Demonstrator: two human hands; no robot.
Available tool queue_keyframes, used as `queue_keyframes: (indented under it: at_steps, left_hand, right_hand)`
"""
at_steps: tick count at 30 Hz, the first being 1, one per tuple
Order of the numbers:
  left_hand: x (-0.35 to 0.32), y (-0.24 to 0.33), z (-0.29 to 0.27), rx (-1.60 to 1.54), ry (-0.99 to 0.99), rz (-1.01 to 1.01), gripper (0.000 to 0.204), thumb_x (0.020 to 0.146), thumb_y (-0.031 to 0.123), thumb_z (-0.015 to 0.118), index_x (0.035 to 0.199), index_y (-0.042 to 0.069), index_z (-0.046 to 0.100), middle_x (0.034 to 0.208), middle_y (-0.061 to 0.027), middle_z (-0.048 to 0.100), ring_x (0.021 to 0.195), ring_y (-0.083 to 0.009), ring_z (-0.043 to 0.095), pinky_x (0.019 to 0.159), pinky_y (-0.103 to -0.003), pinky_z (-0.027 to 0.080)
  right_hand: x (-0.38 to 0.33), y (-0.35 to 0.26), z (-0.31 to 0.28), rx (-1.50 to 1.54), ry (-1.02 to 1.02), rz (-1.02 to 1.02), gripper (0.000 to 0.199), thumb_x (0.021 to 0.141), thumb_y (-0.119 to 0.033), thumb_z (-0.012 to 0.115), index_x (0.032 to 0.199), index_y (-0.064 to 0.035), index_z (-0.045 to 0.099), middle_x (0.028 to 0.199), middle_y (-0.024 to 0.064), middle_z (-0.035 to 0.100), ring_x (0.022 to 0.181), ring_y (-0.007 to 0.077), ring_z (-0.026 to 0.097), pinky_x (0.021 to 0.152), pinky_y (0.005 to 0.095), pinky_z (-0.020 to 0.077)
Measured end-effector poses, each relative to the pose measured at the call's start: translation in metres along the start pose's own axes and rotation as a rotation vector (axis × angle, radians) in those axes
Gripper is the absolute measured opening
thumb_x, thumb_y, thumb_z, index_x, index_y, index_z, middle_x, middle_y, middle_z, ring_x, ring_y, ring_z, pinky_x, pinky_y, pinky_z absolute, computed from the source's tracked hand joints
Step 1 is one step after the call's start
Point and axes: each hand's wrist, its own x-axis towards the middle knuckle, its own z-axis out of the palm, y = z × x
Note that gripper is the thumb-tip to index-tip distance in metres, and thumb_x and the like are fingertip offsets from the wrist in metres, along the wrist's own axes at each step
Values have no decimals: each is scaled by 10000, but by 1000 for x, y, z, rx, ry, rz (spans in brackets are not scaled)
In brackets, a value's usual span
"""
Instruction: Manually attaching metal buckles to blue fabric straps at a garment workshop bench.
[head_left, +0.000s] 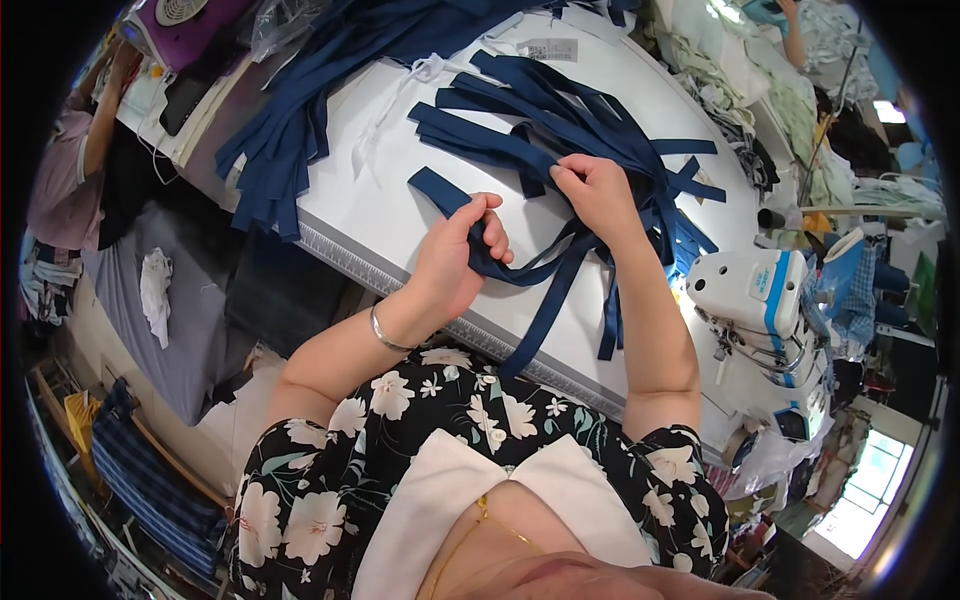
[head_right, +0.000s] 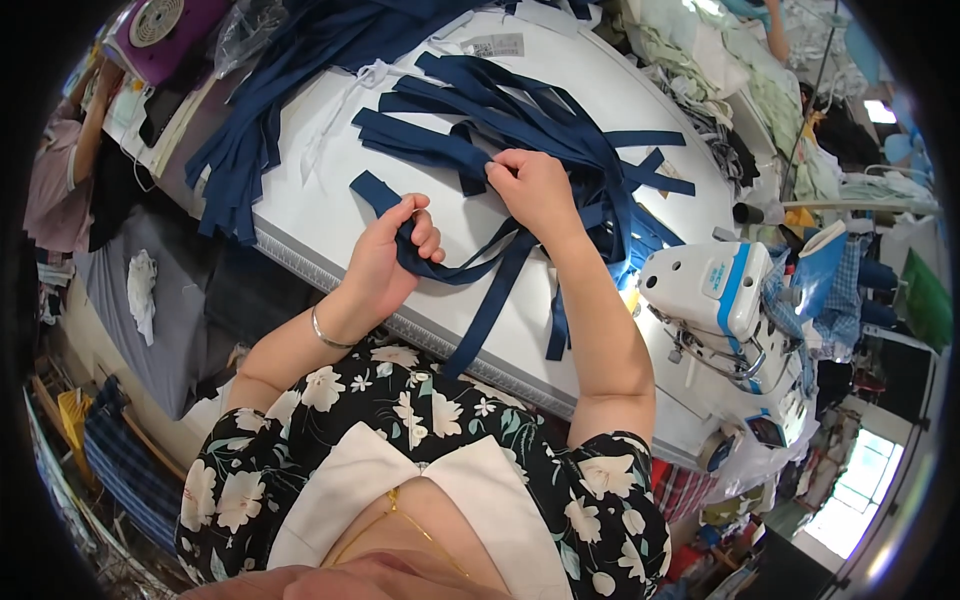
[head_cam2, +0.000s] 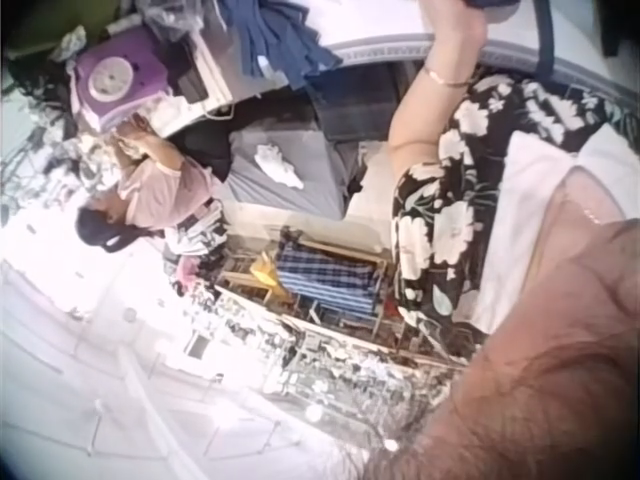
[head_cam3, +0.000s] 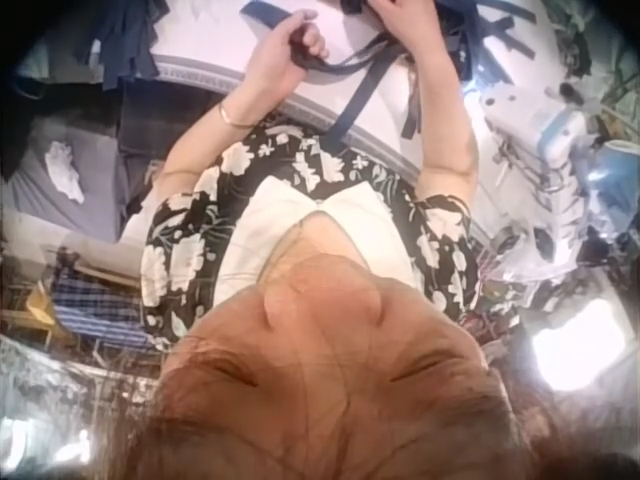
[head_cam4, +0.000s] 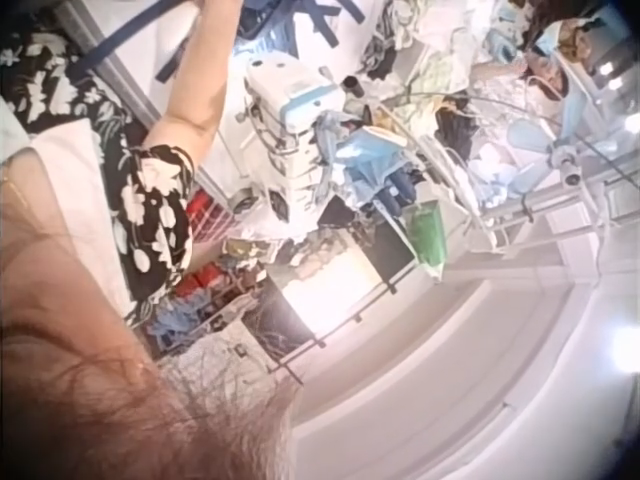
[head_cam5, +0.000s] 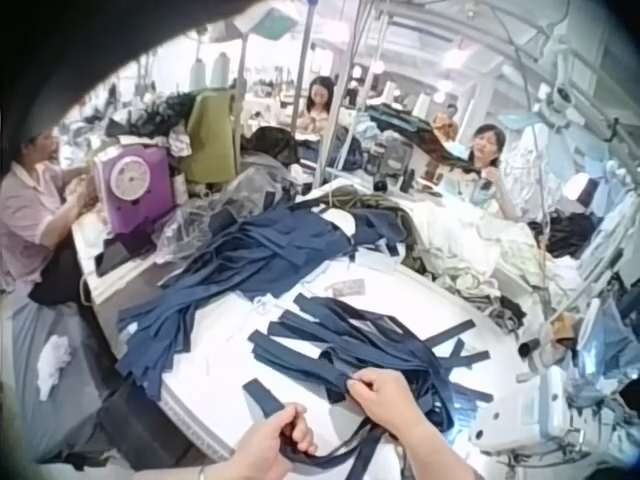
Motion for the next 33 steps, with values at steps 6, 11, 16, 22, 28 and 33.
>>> queue_keyframes:
  at_steps: [6, 11, 16, 22, 28, 33]
  left_hand:
    - [2, -3, -3, -7, -16, -39, 207, 1003, 262, 459, 1054, 78, 537, 700, -5, 466, 664, -151, 463, 687, -318, 422]
    - [6, -3, -10, -58, -101, -95, 363, 1027, 326, 406, 1202, 30, 520, 856, -47, 555, 770, -182, 530, 757, -357, 464]
    - [2, -1, 7, -86, -38, -123, 468, 1038, 390, 350, 1310, 28, 466, 1105, -102, 618, 1043, -255, 596, 933, -425, 475]
    - [-4, 2, -4, -223, -179, -104, 220, 964, 194, 551, 1154, 101, 490, 728, 28, 468, 804, -167, 539, 929, -388, 444]
    - [-16, 4, -3, -229, -39, -78, 120, 966, 144, 522, 1077, 189, 507, 727, 18, 439, 680, -146, 474, 851, -368, 450]
    - [-23, 4, -10, -213, -72, -24, 138, 990, 147, 463, 1127, 156, 470, 654, 5, 423, 651, -174, 491, 822, -392, 475]
  right_hand:
    - [-7, -14, -8, 129, -64, 142, 225, 897, -218, 626, 914, -4, 692, 675, -3, 607, 600, 60, 509, 566, 224, 397]
    - [-26, -29, -10, 325, -52, 163, 210, 941, -228, 591, 915, -35, 670, 647, -43, 552, 581, 44, 483, 550, 205, 379]
    - [-59, -33, -9, 237, -96, -84, 215, 955, -203, 581, 831, -33, 627, 638, -55, 523, 585, 46, 445, 552, 209, 360]
    - [-68, -28, -14, 185, -456, -156, 150, 865, -168, 674, 870, -18, 663, 645, 54, 600, 593, 109, 541, 566, 259, 423]
    - [-45, -10, -1, -509, -51, -122, 249, 775, -288, 749, 837, -76, 635, 898, 68, 623, 846, 257, 613, 705, 362, 490]
    - [-31, -8, -5, -587, 367, -394, 132, 707, -69, 703, 766, -86, 586, 910, 43, 620, 925, 262, 581, 717, 367, 478]
